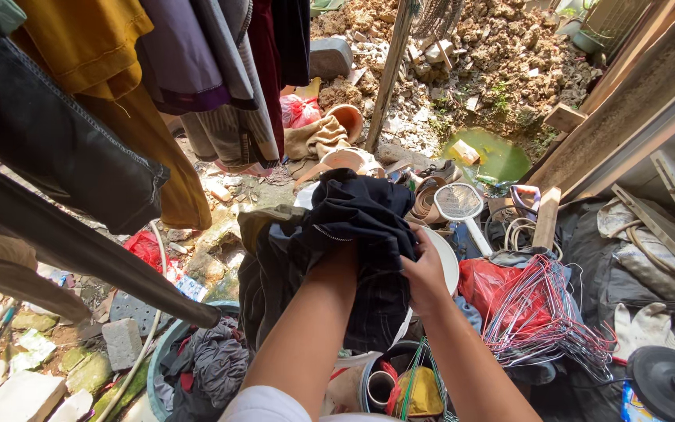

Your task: The person takes various items of clothing from a bucket, places them on wire hangers, and hangs the hangers onto a horizontal metal rod.

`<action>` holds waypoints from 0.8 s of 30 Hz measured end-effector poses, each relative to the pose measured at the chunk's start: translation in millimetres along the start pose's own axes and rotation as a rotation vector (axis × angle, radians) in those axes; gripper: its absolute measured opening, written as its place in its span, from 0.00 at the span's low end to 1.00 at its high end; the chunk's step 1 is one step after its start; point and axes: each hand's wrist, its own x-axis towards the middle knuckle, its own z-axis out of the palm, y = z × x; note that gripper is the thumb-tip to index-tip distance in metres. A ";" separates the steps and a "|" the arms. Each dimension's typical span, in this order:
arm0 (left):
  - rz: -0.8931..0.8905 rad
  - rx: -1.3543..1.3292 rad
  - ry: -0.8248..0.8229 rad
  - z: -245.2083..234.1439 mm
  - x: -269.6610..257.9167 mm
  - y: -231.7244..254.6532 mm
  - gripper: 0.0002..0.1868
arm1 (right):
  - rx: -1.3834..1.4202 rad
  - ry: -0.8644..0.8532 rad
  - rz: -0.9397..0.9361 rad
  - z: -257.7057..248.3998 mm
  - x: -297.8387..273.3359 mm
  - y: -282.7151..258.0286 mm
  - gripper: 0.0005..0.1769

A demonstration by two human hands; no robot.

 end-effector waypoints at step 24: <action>-0.015 0.090 -0.044 28.5 5.1 -11.0 0.14 | -0.510 -0.415 -0.025 20.8 -41.6 -76.8 0.44</action>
